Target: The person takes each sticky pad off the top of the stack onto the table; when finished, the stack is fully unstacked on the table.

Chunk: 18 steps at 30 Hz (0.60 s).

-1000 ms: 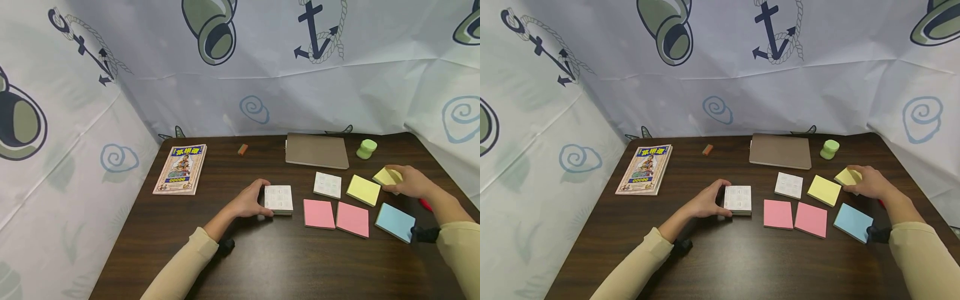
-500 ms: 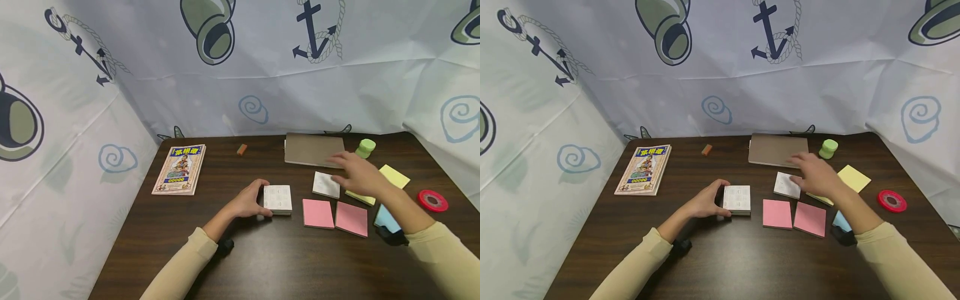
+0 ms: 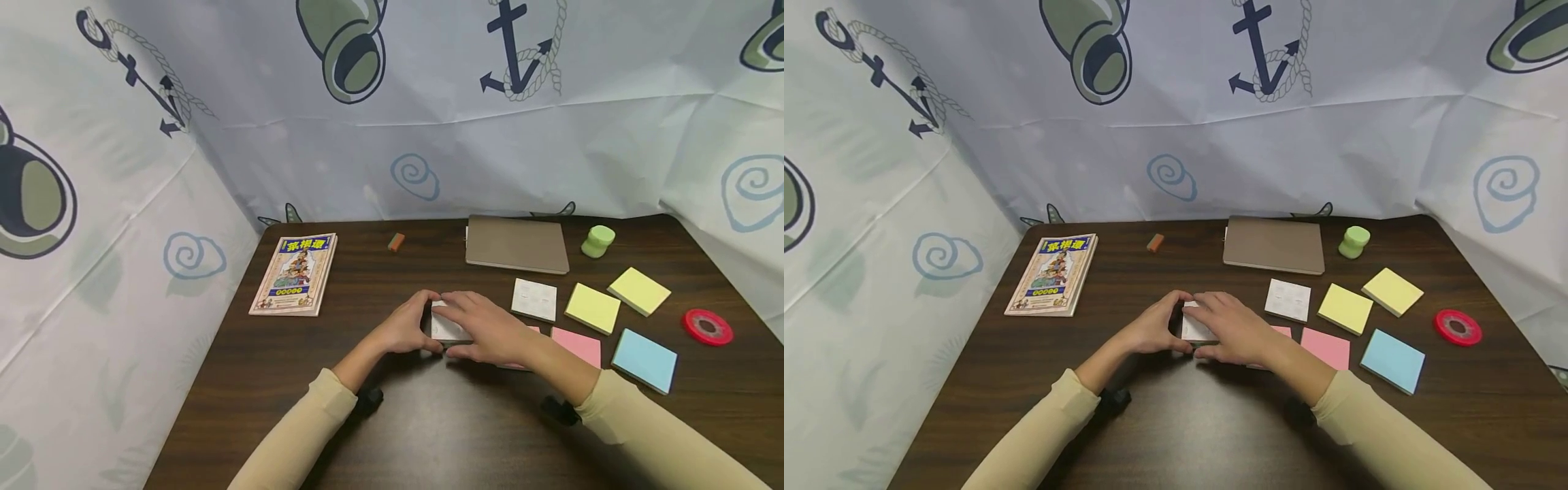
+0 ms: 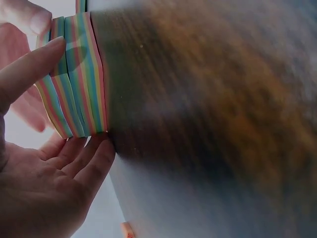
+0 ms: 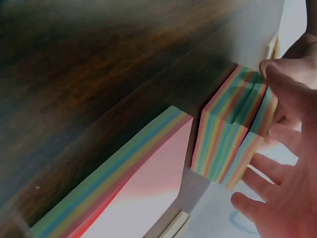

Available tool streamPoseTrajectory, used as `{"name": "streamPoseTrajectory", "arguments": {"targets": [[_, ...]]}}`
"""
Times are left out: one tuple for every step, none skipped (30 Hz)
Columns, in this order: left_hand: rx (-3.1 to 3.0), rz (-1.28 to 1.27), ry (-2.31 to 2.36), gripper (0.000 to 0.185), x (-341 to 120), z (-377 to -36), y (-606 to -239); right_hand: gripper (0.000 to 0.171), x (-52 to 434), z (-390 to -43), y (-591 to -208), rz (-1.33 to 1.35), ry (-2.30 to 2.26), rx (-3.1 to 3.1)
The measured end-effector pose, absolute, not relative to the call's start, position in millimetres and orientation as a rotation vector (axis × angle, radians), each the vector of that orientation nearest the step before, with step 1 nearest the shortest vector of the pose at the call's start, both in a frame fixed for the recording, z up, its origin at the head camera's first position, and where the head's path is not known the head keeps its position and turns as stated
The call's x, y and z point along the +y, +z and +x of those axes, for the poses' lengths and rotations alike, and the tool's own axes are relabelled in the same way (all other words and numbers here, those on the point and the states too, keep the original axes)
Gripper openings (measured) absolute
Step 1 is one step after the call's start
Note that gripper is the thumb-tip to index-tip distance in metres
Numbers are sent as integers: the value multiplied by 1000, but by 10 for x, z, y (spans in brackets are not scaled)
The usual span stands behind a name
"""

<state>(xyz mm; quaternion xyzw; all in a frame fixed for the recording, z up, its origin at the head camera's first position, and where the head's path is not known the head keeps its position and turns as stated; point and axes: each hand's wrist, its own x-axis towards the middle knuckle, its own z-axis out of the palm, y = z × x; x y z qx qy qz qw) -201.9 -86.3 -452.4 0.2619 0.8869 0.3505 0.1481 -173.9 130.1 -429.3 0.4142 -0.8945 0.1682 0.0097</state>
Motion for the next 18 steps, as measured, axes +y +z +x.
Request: {"name": "streamPoseTrajectory", "arguments": {"targets": [[2554, 757, 1006, 89, -857, -2023, -4521, 77, 1296, -1755, -4303, 1278, 519, -2792], [2555, 759, 1005, 89, -852, -2026, -4518, 78, 1294, -1770, -4312, 1263, 520, -2796], [2557, 762, 1004, 89, -846, -2030, -4518, 79, 1294, -1782, -4316, 1250, 526, -2806], [2558, 765, 1006, 88, -848, -2028, -4517, 79, 1288, -1794, -4324, 1245, 528, -2815], [2559, 769, 1009, 88, -849, -2025, -4516, 80, 1283, -1806, -4330, 1238, 530, -2831], [2559, 769, 1010, 88, -850, -2023, -4515, 81, 1279, -1815, -4338, 1229, 531, -2848], [2559, 772, 1011, 88, -851, -2020, -4514, 81, 1274, -1821, -4339, 1220, 537, -2863], [2558, 776, 1012, 88, -852, -2017, -4511, 82, 1272, -1826, -4342, 1214, 542, -2874], [2557, 781, 1013, 88, -852, -2013, -4507, 81, 1267, -1830, -4343, 1207, 543, -2883], [2557, 785, 1014, 88, -852, -2009, -4501, 81, 1264, -1833, -4344, 1202, 547, -2889], [2557, 786, 1010, 88, -852, -2006, -4497, 81, 1261, -1837, -4341, 1196, 555, -2893], [2558, 786, 1006, 88, -853, -2003, -4493, 81, 1260, -1838, -4337, 1192, 558, -2893], [2558, 787, 1001, 89, -854, -2002, -4490, 80, 1260, -1840, -4332, 1190, 563, -2893], [2559, 786, 994, 89, -853, -2002, -4488, 80, 1261, -1843, -4326, 1189, 563, -2891], [2559, 784, 992, 89, -853, -2003, -4487, 79, 1263, -1845, -4318, 1190, 564, -2892], [2559, 782, 987, 88, -852, -2005, -4487, 79, 1269, -1847, -4308, 1191, 564, -2892], [2560, 780, 981, 88, -851, -2007, -4487, 79, 1274, -1849, -4298, 1192, 560, -2891], [2562, 779, 976, 88, -850, -2011, -4488, 79, 1282, -1851, -4287, 1193, 553, -2890]]}}
